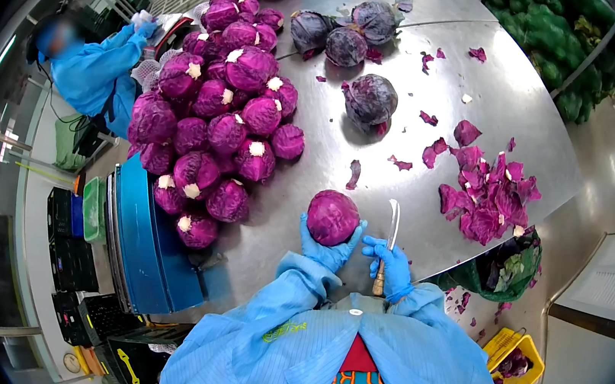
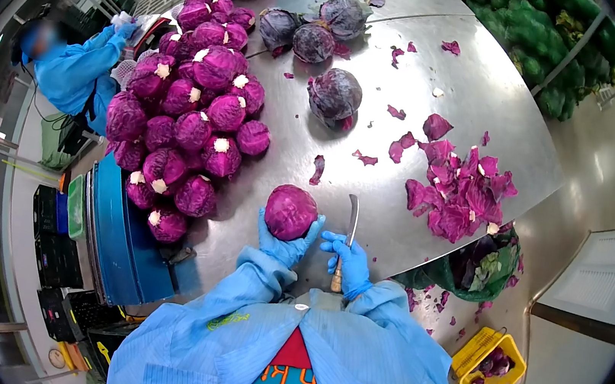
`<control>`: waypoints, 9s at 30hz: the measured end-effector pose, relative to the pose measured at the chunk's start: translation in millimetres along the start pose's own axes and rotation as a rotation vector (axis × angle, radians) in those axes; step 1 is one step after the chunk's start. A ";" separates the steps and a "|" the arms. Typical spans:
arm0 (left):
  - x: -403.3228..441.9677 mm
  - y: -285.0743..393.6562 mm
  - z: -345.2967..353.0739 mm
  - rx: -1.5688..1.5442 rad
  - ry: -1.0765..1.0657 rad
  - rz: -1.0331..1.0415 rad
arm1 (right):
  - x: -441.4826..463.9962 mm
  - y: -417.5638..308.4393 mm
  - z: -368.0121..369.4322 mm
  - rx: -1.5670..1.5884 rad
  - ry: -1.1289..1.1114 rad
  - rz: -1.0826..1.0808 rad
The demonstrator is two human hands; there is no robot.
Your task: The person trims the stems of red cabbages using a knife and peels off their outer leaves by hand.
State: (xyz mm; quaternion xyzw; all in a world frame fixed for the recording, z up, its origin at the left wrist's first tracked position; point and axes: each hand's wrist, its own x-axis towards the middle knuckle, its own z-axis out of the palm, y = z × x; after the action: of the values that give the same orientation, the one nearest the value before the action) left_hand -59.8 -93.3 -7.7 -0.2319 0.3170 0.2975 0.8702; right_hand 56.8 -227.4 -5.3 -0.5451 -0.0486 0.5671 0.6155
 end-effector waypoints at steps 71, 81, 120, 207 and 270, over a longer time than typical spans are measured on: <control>32.6 0.8 -5.6 1.927 -0.221 0.421 | 30.7 -106.5 -48.1 -0.652 0.032 -0.227; 28.2 15.1 -5.0 1.877 -0.371 0.366 | 55.7 -32.8 -38.3 -0.305 0.006 -0.009; 23.4 -25.5 -15.6 2.263 -0.040 1.019 | 13.2 -29.1 -28.2 -0.965 0.026 -0.325; 34.8 -75.6 45.7 2.931 0.301 0.756 | 86.3 -66.8 -38.4 -1.432 0.021 -0.319; 36.3 51.8 0.6 2.165 -0.600 0.722 | 86.7 -67.0 -18.6 -1.243 -0.490 -0.351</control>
State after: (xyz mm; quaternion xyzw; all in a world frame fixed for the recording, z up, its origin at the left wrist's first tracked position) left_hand -71.4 -42.5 -43.4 0.8094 0.2341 0.1451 0.5186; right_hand 143.1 -157.8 -12.5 -0.6369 -0.5900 0.4329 0.2426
